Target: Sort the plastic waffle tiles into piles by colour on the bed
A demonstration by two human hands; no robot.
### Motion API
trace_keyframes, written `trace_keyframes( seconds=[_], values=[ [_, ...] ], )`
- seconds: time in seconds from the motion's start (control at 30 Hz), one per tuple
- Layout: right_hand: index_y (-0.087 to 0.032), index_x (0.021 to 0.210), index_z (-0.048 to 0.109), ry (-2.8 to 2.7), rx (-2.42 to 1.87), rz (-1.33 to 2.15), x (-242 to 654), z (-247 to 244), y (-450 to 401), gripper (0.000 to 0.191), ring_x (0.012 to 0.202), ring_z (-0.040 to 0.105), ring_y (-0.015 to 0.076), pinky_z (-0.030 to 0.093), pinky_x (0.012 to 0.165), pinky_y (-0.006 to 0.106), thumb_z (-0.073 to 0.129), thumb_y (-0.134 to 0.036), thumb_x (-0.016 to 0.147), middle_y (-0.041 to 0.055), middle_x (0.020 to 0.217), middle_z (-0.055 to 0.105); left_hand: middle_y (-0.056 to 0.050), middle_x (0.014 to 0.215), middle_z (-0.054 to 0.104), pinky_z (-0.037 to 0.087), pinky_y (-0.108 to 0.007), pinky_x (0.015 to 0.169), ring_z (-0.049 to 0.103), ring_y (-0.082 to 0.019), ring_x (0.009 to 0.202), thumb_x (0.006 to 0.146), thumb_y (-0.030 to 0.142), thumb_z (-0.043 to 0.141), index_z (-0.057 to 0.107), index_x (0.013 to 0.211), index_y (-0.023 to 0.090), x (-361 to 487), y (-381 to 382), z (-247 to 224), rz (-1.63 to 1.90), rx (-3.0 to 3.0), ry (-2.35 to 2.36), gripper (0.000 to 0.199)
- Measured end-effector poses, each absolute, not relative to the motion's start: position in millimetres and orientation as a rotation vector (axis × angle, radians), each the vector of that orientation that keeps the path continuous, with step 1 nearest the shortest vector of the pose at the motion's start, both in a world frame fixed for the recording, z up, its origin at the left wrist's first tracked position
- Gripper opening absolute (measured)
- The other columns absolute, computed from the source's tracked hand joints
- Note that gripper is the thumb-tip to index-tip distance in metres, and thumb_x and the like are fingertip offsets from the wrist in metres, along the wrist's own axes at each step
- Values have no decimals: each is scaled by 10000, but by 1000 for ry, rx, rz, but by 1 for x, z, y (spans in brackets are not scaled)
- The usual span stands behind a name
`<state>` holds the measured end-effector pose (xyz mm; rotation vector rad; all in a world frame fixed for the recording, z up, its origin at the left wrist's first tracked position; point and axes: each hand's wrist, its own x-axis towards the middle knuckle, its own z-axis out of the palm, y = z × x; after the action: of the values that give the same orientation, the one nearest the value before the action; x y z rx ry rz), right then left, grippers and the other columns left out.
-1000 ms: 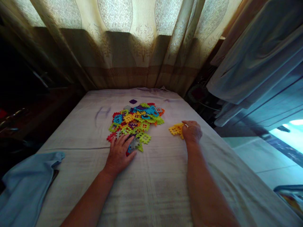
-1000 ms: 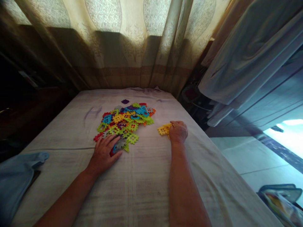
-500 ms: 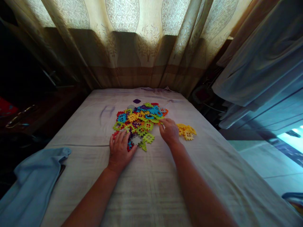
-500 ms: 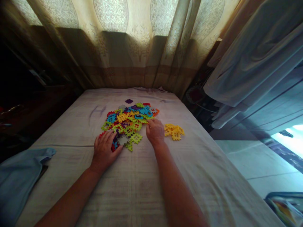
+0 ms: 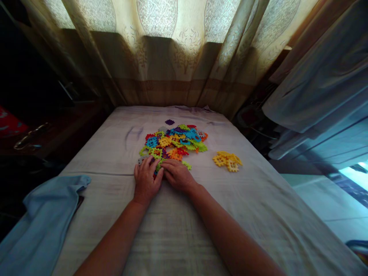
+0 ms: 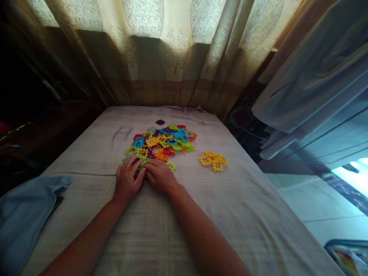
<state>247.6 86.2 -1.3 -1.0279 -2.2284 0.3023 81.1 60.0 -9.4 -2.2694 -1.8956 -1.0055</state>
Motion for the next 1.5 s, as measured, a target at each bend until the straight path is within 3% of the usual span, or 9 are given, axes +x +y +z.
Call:
trace_keyframes(
  seconds=[0.13,0.33,0.47,0.63,0.8,0.9,1.1,1.23,1.5],
  values=[
    [-218,1123,714,-2121,-1366,215,267,3,93,298,1048,615,203,472,966,346,478,-217,941,96,1120,708,-111,1384,581,298,-579,1125,501,-309,1302,937,380,451,670,1200,248,82,61,-11,-990,-2260,-1949,366],
    [-258,1188,696,-2167,-1719,0,284,10,94,314,1241,481,276,396,1012,437,547,-326,920,109,1370,573,-120,1384,579,302,-574,1125,491,-310,1314,922,379,479,662,1190,227,81,61,-12,-1013,-2249,-1949,359],
    [-229,998,755,-2063,-1841,-57,289,16,94,286,1167,519,260,401,967,397,495,-337,948,110,1283,638,-137,1405,555,303,-560,1127,483,-311,1318,911,388,482,645,1203,213,81,61,-13,-1019,-2219,-1953,378],
    [-188,904,755,-2011,-1878,-16,293,20,95,319,1039,579,258,414,917,394,476,-333,957,121,1093,710,-159,1429,528,326,-546,1110,472,-323,1324,897,395,486,606,1250,193,81,62,-15,-1015,-2180,-1981,424],
    [-215,1207,666,-2172,-1619,-24,284,14,96,326,1207,509,256,366,1021,406,528,-317,931,108,1304,625,-165,1459,494,307,-561,1120,441,-332,1349,895,393,488,569,1296,192,82,63,-17,-1022,-2192,-2000,456],
    [-234,1170,681,-2246,-1625,-4,280,12,94,305,1266,467,278,377,1010,425,549,-355,923,109,1370,573,-167,1456,497,321,-553,1116,451,-328,1343,900,386,479,569,1291,181,83,62,-16,-1023,-2184,-2003,451],
    [-200,933,728,-2252,-1721,48,275,20,88,269,960,603,211,434,842,315,495,-334,958,97,997,695,-162,1442,517,341,-551,1105,463,-323,1334,896,382,484,578,1273,174,83,62,-15,-1028,-2181,-1990,441],
    [-213,883,717,-2270,-1570,150,268,18,86,253,854,619,173,439,771,268,495,-306,960,60,888,704,-160,1446,510,329,-544,1120,455,-318,1341,893,377,497,576,1275,178,83,62,-16,-1067,-2178,-1981,437],
    [-200,1083,724,-2017,-1715,122,282,1,98,282,1078,587,238,457,949,365,495,-251,926,120,1165,681,-161,1443,511,324,-557,1119,443,-323,1351,888,375,492,581,1282,186,84,62,-16,-1083,-2183,-2009,445]
  ],
)
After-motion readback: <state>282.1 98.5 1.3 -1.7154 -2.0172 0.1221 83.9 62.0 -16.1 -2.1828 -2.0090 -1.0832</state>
